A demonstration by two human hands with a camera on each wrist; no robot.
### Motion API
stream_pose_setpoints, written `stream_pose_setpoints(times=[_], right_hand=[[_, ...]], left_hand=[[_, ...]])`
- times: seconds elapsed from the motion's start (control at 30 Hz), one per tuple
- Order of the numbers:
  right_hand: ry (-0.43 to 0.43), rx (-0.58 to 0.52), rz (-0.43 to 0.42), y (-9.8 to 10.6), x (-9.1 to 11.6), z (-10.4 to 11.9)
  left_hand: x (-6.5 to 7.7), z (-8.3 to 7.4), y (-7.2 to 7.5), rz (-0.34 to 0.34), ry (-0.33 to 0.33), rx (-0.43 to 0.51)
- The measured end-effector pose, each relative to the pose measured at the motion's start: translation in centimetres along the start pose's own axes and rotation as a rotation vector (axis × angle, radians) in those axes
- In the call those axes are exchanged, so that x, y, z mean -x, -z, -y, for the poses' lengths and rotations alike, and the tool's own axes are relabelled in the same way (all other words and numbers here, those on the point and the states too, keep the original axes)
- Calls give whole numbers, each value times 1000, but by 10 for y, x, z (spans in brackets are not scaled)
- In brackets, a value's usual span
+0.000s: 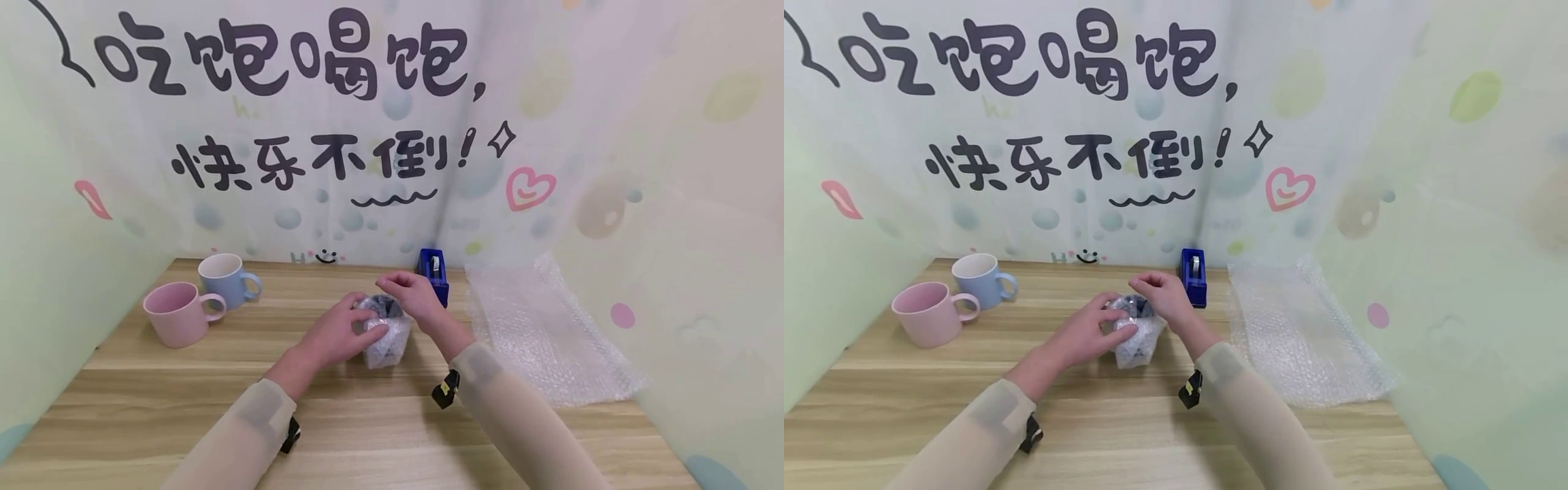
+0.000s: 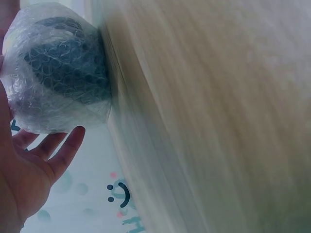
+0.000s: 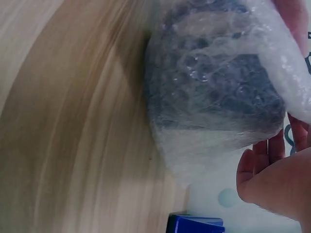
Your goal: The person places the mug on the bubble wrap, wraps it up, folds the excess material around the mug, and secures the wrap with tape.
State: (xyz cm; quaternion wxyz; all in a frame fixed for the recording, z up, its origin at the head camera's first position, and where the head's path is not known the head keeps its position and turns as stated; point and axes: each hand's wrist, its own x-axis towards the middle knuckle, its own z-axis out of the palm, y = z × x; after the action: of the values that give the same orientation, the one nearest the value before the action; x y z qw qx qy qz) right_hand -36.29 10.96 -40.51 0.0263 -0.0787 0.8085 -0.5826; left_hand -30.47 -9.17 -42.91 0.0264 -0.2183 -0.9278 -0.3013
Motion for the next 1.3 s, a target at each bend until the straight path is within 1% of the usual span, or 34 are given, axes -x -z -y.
stream_pose_setpoints(times=[0.17, 0.3, 0.4, 0.47, 0.53, 0.6, 0.67, 0.73, 0.83, 0.9, 1.03, 1.23, 1.3], right_hand=[[-42, 44, -21, 2, -1, -6], [-59, 71, -4, 3, 0, -8], [-80, 129, -2, 5, 0, -8], [-87, 169, -29, 7, -1, -10], [-63, 194, -59, 10, -2, -11], [-11, 217, -76, 13, -2, -12], [61, 269, -49, 14, -4, -11], [117, 361, 21, 15, -5, -10], [142, 470, 120, 13, -6, -9], [130, 504, 155, 12, -6, -8], [92, 500, 162, 9, -9, -10], [69, 500, 163, 11, -13, -10], [70, 498, 165, 11, -13, -10]], left_hand=[[-3, -2, 0, -14, -3, 7], [-4, -3, 0, -18, -13, 11], [-3, -4, 0, -16, -11, 16], [-3, -4, -1, -13, -5, 15], [-3, -4, 0, -6, 10, 21], [-2, -4, -1, 0, 19, 20], [-1, -4, -1, 0, 19, 26], [-1, -3, -1, -6, 16, 31], [0, -2, -2, -20, 7, 43], [0, -1, -2, -22, 7, 48], [0, -2, -2, -26, 25, 64], [-8, -11, -1, -64, 129, 142], [-11, -15, 0, -74, 143, 145]])
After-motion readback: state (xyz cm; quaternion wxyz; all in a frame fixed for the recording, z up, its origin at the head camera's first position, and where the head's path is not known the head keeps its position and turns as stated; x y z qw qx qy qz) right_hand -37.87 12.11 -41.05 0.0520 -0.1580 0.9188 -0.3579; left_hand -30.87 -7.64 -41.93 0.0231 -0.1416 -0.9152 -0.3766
